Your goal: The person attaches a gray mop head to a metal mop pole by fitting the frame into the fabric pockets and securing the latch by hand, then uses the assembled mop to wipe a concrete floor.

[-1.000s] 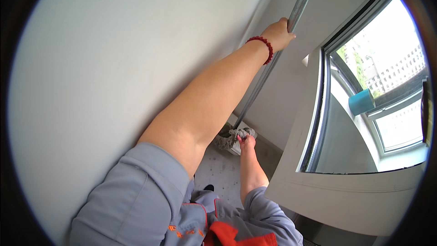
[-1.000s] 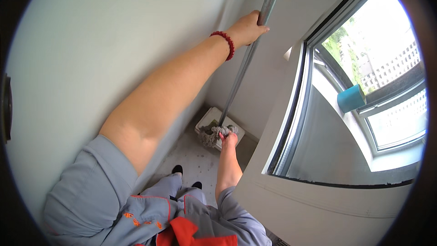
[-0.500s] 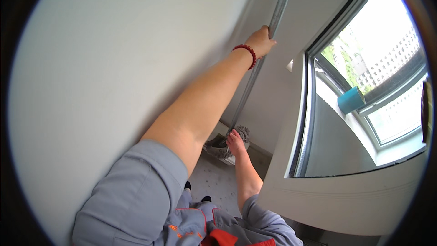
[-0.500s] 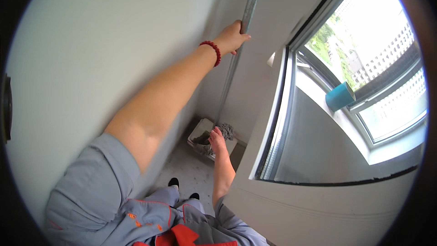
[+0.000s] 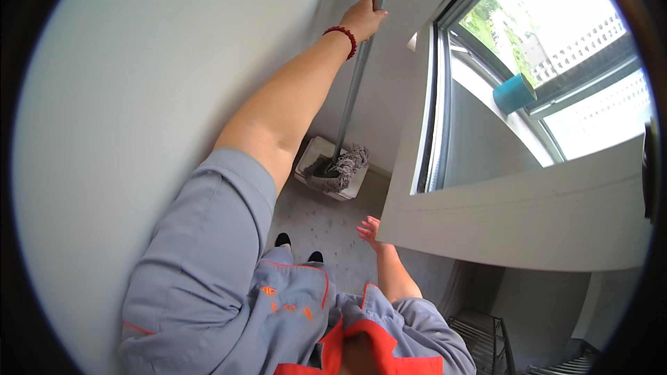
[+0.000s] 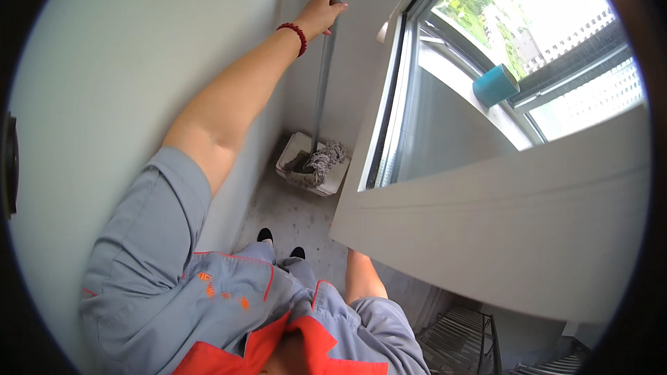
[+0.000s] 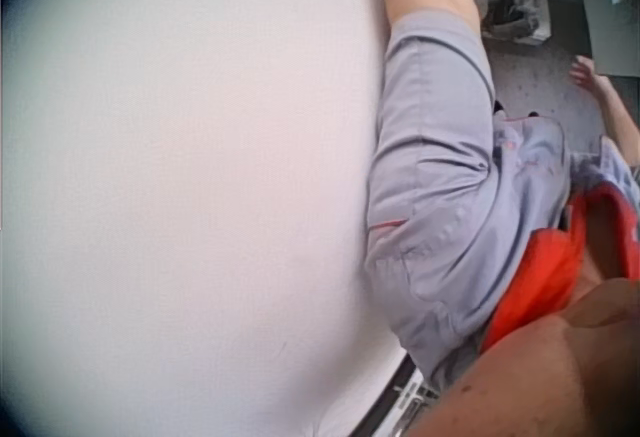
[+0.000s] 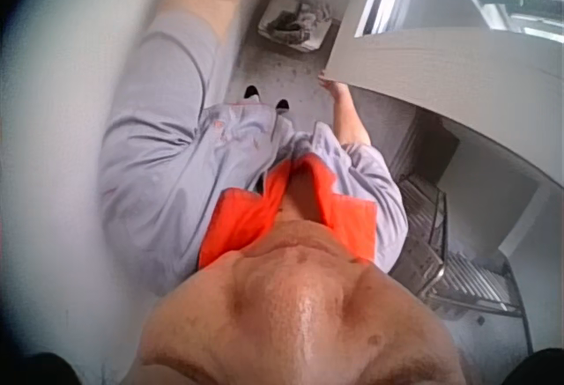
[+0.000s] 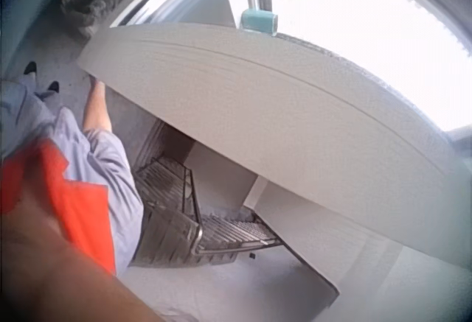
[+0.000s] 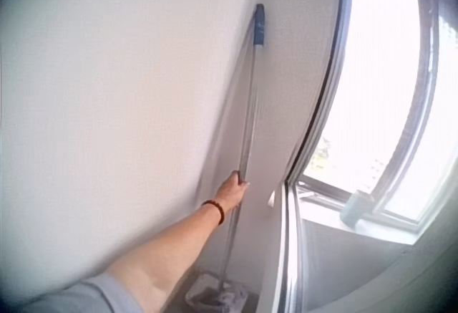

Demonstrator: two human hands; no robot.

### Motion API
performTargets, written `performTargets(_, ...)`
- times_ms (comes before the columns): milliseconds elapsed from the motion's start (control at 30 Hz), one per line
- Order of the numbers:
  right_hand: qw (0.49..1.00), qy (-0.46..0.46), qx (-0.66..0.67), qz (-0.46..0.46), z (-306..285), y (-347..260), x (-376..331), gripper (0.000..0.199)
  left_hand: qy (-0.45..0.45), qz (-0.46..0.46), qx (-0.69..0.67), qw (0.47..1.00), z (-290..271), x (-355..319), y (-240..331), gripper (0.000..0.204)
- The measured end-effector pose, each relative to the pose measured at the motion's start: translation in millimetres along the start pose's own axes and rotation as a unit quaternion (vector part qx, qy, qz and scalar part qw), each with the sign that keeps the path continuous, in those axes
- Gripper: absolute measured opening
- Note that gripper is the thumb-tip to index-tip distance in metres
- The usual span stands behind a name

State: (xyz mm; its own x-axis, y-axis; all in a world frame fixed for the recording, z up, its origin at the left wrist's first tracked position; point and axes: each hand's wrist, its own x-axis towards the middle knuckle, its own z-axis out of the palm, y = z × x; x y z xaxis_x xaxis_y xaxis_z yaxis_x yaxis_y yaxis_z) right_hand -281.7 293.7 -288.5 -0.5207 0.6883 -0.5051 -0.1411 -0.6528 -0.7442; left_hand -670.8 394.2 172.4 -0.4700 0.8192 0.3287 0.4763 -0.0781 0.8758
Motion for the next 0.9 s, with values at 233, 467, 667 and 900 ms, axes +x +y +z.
performTargets(233,0.985,0.078,-0.127,0.083,6,-15,-13,0.058,-0.006,0.021,-0.020,1.000,30,-17,8,0.030)
performTargets(467,0.939,0.185,-0.263,0.120,43,-11,48,0.080,-0.026,0.023,-0.065,0.997,29,-33,3,0.031)
performTargets(667,0.933,0.156,-0.258,0.196,60,12,111,0.089,-0.043,0.041,-0.066,0.996,16,-23,-27,0.030)
performTargets(900,0.905,0.181,-0.233,0.306,58,47,140,0.079,0.021,0.174,-0.040,0.984,35,-2,-22,0.031)
